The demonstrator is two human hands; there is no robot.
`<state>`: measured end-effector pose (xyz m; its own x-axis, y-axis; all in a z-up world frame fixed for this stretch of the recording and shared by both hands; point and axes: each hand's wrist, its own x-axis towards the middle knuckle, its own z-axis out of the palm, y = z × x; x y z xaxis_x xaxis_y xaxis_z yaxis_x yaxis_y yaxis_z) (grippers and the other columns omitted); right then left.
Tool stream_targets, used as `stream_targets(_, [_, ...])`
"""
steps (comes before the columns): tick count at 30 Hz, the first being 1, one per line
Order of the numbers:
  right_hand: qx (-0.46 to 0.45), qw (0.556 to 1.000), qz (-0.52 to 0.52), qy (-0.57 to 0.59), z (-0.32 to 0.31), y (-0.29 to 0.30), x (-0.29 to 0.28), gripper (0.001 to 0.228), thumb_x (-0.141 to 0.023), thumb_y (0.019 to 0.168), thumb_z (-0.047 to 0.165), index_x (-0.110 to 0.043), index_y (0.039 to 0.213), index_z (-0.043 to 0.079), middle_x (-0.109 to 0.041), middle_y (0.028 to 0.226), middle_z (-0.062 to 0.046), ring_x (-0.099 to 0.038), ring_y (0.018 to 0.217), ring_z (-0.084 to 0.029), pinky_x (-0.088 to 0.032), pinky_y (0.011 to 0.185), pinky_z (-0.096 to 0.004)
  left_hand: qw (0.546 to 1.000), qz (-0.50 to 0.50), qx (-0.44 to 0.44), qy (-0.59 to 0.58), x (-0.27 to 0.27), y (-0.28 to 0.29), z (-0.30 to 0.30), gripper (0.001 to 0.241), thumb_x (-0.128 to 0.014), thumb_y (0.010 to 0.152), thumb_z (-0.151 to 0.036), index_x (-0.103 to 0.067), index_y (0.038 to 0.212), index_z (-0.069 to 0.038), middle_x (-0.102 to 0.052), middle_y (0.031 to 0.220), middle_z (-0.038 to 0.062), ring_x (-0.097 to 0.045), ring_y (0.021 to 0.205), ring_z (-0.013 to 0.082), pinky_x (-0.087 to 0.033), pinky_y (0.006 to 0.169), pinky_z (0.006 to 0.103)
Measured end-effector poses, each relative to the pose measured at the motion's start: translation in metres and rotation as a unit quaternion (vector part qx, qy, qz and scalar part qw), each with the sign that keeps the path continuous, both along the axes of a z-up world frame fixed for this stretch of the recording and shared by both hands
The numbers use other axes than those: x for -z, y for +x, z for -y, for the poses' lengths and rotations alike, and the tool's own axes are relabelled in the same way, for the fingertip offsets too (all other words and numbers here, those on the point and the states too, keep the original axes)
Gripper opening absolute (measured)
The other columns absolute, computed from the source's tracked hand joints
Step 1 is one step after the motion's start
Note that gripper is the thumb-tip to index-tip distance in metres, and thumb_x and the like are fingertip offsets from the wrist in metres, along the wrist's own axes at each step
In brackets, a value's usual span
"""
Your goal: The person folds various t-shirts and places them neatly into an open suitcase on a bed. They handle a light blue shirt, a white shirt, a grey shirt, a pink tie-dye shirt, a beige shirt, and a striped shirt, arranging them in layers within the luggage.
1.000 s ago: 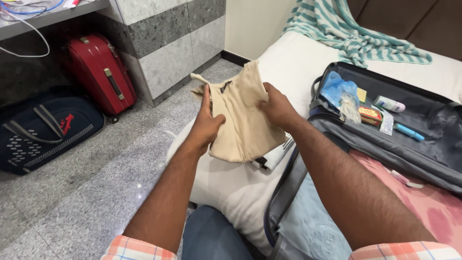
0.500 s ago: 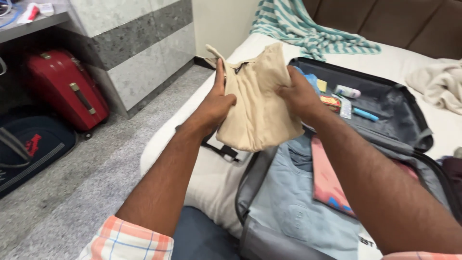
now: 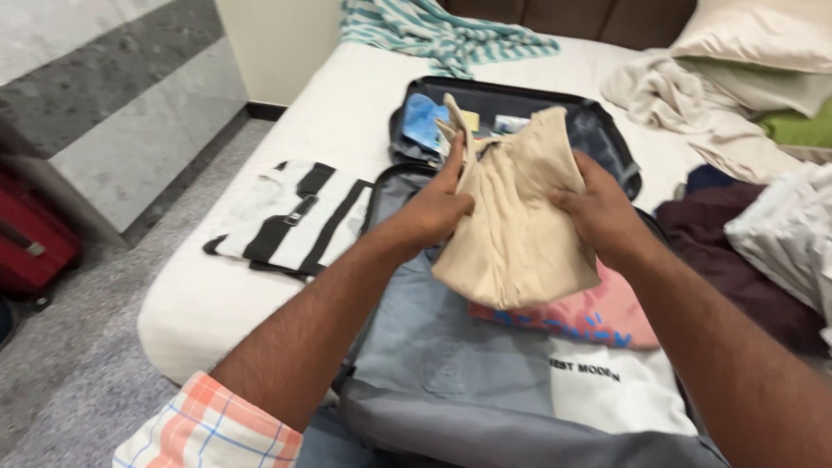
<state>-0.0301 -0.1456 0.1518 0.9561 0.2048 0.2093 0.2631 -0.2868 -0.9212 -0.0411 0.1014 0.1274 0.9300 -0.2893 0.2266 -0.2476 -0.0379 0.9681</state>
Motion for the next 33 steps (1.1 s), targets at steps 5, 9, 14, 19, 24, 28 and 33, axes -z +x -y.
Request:
stream_targets(5, [0.034, 0.998, -0.041, 0.032, 0.059, -0.043, 0.034, 0.046, -0.06, 0.094, 0.001, -0.055, 0.14, 0.004, -0.069, 0.121, -0.009, -0.066, 0.106, -0.016, -0.053, 0.094, -0.031, 0.997, 0.03, 0.071, -0.005, 0.049, 0.0, 0.061, 0.102, -0.049, 0.081, 0.004, 0.006, 0.165, -0.015, -0.037, 0.163, 0.02, -0.045, 0.138, 0.027, -0.037, 0.11, 0.0301])
stream_targets(9, [0.146, 0.981, -0.124, 0.027, 0.085, -0.08, 0.047, 0.049, -0.058, 0.096, 0.004, -0.051, 0.145, 0.007, -0.07, 0.125, -0.011, -0.067, 0.104, -0.019, -0.053, 0.09, -0.034, 0.98, 0.154, 0.129, -0.009, 0.078, -0.016, 0.092, 0.099, -0.049, 0.085, 0.006, 0.006, 0.166, -0.004, -0.015, 0.175, 0.021, -0.019, 0.161, 0.0268, -0.02, 0.126, 0.0302])
stream_targets(14, [0.151, 0.968, -0.174, 0.101, 0.123, -0.106, 0.072, 0.052, -0.058, 0.094, 0.008, -0.048, 0.146, 0.007, -0.069, 0.128, -0.011, -0.067, 0.11, -0.019, -0.055, 0.092, -0.035, 0.977, 0.13, 0.166, -0.015, 0.089, -0.055, 0.104, 0.104, -0.045, 0.079, 0.009, 0.01, 0.166, -0.003, -0.011, 0.175, 0.022, -0.016, 0.162, 0.0283, -0.018, 0.126, 0.0308])
stream_targets(19, [0.161, 0.969, -0.178, -0.067, 0.136, -0.125, 0.076, 0.055, -0.06, 0.096, 0.014, -0.05, 0.149, 0.008, -0.071, 0.128, -0.021, -0.066, 0.112, -0.032, -0.053, 0.094, -0.041, 0.984, 0.086, 0.144, 0.064, 0.113, -0.078, 0.098, 0.109, -0.056, 0.079, 0.008, 0.013, 0.162, -0.003, -0.011, 0.172, 0.024, -0.017, 0.16, 0.0307, -0.02, 0.126, 0.0333])
stream_targets(24, [0.097, 0.825, -0.232, -0.507, 0.137, -0.143, 0.077, 0.115, -0.075, 0.096, 0.038, 0.004, 0.178, 0.016, -0.077, 0.116, -0.033, -0.077, 0.099, -0.044, -0.058, 0.094, -0.046, 0.983, -0.035, 0.059, 0.169, 0.056, -0.106, 0.093, 0.122, -0.076, 0.072, -0.007, 0.002, 0.165, -0.017, -0.043, 0.155, 0.02, -0.051, 0.138, 0.0289, -0.042, 0.114, 0.0348])
stream_targets(28, [-0.01, 0.904, 0.015, -0.428, 0.159, -0.149, 0.107, 0.09, -0.075, 0.078, 0.014, -0.031, 0.156, 0.011, -0.061, 0.131, -0.03, -0.067, 0.108, -0.049, -0.055, 0.085, -0.052, 0.975, -0.008, 0.058, 0.216, 0.1, -0.096, 0.09, 0.113, -0.08, 0.073, -0.011, -0.015, 0.166, -0.018, -0.053, 0.15, 0.02, -0.057, 0.136, 0.0297, -0.046, 0.113, 0.0363])
stream_targets(33, [0.041, 0.712, -0.078, -0.697, 0.163, -0.161, 0.104, 0.016, -0.056, 0.094, 0.01, -0.061, 0.11, 0.009, -0.067, 0.108, -0.012, -0.074, 0.1, -0.029, -0.062, 0.086, -0.041, 0.954, 0.066, 0.047, 0.288, 0.085, -0.103, 0.084, 0.115, -0.089, 0.072, -0.017, -0.016, 0.161, -0.01, -0.046, 0.15, 0.026, -0.048, 0.138, 0.0365, -0.041, 0.113, 0.0393])
